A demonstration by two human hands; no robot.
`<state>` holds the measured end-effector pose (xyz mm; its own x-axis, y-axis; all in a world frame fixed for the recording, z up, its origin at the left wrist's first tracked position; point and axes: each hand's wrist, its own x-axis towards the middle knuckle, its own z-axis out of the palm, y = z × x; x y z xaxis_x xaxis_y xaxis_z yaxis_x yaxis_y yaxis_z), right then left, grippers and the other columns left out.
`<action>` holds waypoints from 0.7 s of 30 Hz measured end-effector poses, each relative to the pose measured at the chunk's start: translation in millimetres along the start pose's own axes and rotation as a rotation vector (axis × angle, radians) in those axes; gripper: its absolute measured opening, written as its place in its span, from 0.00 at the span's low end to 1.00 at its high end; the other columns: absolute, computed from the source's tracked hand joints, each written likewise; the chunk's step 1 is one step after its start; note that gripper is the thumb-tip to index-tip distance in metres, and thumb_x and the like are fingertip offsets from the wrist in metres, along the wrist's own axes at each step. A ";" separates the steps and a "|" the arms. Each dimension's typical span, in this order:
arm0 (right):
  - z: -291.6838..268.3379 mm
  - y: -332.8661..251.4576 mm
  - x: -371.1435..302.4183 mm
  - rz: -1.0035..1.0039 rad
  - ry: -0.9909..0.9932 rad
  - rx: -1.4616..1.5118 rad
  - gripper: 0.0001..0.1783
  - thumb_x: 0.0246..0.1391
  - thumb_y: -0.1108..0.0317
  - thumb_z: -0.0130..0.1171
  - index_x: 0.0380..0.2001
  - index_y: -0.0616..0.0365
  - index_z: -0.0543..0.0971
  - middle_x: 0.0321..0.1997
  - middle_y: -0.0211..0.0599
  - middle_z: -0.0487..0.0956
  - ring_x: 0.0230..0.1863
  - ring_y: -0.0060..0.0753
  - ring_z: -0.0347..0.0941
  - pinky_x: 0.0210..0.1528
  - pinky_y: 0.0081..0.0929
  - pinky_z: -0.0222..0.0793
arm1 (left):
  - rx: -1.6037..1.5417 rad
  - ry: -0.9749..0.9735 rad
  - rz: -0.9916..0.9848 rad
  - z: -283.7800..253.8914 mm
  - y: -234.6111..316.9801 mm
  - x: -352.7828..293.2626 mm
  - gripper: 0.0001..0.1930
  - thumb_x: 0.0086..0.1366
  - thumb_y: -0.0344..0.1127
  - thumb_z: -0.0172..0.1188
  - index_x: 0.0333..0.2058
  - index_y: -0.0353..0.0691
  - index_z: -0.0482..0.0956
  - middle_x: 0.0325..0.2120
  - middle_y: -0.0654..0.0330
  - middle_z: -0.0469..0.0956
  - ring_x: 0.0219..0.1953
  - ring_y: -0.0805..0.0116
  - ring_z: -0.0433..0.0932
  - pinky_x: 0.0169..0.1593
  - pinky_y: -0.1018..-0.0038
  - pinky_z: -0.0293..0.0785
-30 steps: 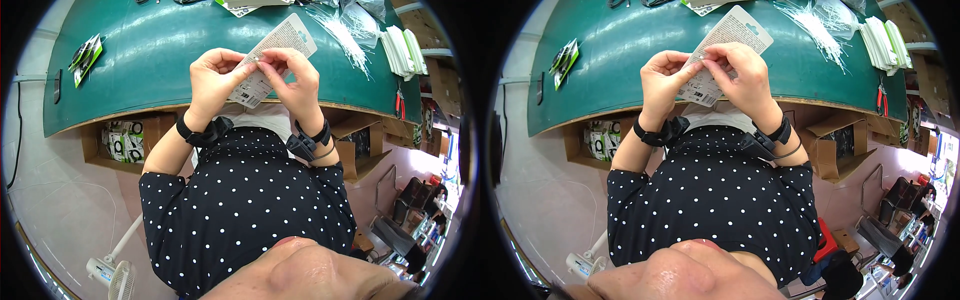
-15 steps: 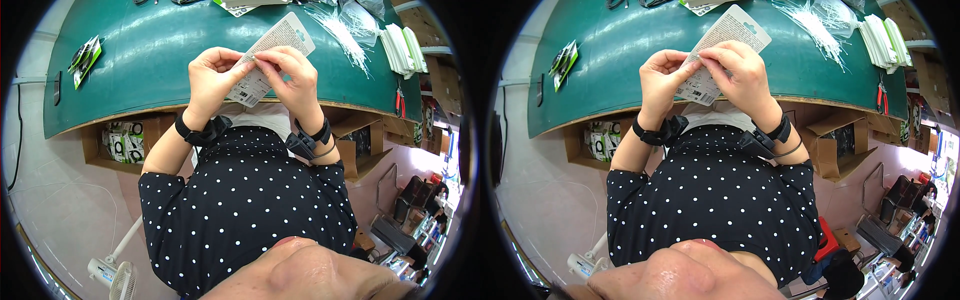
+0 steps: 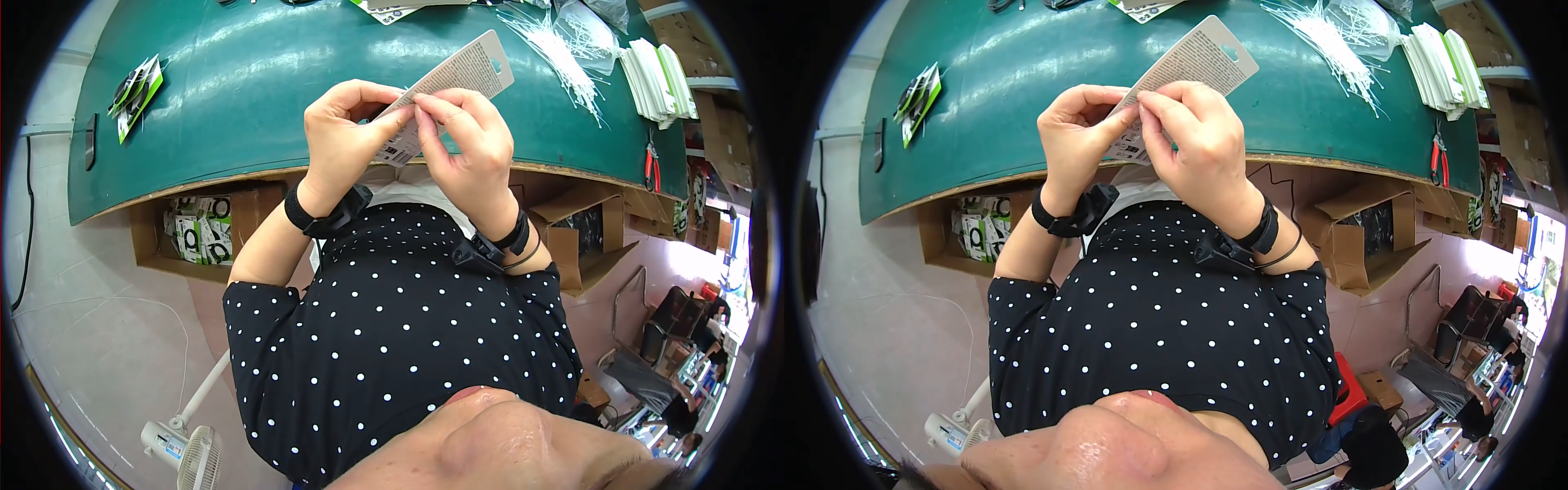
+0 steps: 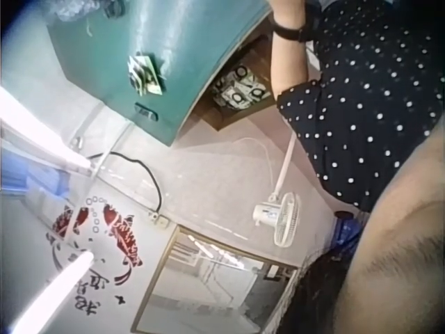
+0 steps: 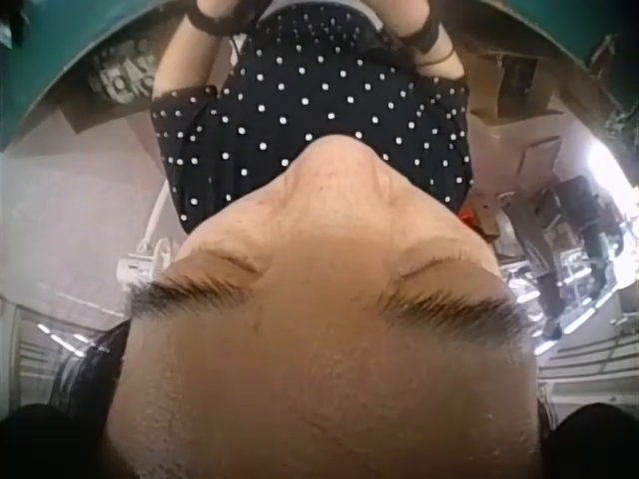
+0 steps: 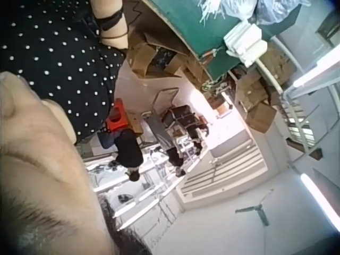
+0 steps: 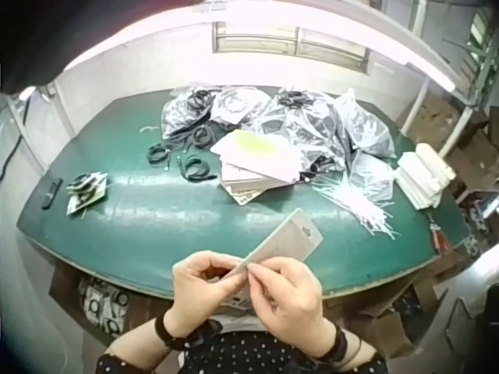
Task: The person attaches a cable to a cardboard backing by threading a zip tie through the card, then trims the excess tie with shears. After setting the finished product aside, they pick up another cable and card to repeat the process.
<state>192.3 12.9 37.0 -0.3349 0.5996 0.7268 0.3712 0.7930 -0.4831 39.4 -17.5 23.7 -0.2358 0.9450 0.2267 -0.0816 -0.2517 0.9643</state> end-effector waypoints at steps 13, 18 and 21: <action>-7.3 3.0 -3.4 -0.029 -0.038 0.062 0.15 0.42 0.83 0.62 0.36 0.60 0.81 0.33 0.37 0.75 0.31 0.33 0.73 0.30 0.26 0.69 | -0.054 -0.039 -0.078 -4.5 6.7 -0.7 0.06 0.53 0.22 0.67 0.31 0.31 0.79 0.30 0.57 0.82 0.31 0.75 0.80 0.37 0.80 0.77; -11.5 4.5 6.5 -0.185 -0.146 0.007 0.17 0.40 0.83 0.62 0.37 0.60 0.81 0.32 0.35 0.74 0.31 0.33 0.71 0.29 0.26 0.69 | -0.033 -0.073 -0.087 -8.6 6.3 -1.3 0.06 0.54 0.20 0.64 0.32 0.31 0.79 0.31 0.55 0.81 0.33 0.73 0.80 0.39 0.78 0.78; -9.4 7.0 4.5 -0.194 -0.121 0.018 0.18 0.39 0.83 0.62 0.37 0.59 0.82 0.32 0.35 0.74 0.31 0.33 0.71 0.29 0.26 0.69 | -0.054 -0.069 -0.085 -8.1 4.8 -1.5 0.06 0.54 0.21 0.65 0.32 0.31 0.79 0.30 0.56 0.81 0.33 0.74 0.80 0.39 0.79 0.78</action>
<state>201.5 20.1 41.5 -0.5007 0.4435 0.7434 0.2748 0.8958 -0.3493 31.5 -21.8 26.9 -0.1583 0.9752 0.1548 -0.1510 -0.1788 0.9722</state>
